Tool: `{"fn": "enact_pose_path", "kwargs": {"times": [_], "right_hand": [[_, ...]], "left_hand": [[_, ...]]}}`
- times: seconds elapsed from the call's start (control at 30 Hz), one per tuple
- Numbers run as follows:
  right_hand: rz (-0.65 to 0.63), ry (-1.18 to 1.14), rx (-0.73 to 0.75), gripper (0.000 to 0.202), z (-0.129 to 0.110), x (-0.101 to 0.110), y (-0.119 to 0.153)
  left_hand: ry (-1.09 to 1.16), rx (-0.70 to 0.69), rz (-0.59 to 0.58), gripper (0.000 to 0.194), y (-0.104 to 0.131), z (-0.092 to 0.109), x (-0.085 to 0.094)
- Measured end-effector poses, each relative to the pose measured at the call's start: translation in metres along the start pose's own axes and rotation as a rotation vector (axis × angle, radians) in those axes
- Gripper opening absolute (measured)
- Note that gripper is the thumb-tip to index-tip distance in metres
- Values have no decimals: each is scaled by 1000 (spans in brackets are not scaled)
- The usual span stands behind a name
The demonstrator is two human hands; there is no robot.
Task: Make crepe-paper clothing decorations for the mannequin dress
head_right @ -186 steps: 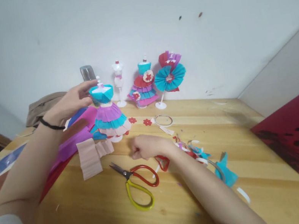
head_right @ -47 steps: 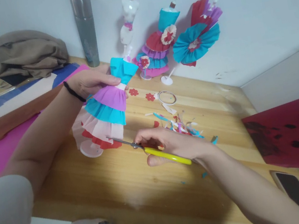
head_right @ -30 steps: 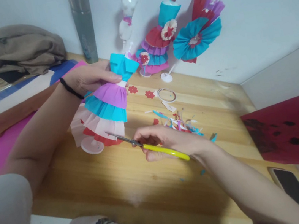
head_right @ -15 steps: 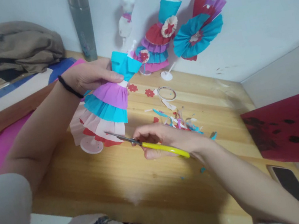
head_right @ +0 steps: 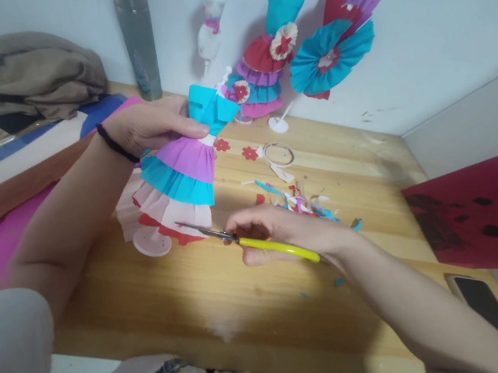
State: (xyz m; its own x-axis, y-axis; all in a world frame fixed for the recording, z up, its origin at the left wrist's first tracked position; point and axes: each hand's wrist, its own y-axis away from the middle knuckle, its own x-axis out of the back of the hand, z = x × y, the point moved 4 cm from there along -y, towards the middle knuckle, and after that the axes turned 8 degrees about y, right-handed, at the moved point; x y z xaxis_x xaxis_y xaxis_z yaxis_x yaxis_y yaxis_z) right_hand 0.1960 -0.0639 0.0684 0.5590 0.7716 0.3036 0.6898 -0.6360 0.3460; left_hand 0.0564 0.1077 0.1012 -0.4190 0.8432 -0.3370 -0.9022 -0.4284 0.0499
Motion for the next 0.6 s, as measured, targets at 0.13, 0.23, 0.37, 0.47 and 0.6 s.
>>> {"fn": "enact_pose_path", "kwargs": {"times": [0.13,0.23,0.37,0.47,0.6], "right_hand": [[-20,-40,6,29,6,-2,2],[-14,-44,19,29,7,-2,1],[2,-9,18,29,2,-1,-2],[7,3,20,30,-1,0,-2],[14,14,14,29,0,1,-2]], "left_hand": [[-5,-19,-12,21,0,0,0],[-7,-15,0,24,0,-1,1],[-1,-6,-6,24,-2,-2,1],[1,-25,-24,27,-3,-3,2],[-15,-35,-48,29,-5,-4,4]]}}
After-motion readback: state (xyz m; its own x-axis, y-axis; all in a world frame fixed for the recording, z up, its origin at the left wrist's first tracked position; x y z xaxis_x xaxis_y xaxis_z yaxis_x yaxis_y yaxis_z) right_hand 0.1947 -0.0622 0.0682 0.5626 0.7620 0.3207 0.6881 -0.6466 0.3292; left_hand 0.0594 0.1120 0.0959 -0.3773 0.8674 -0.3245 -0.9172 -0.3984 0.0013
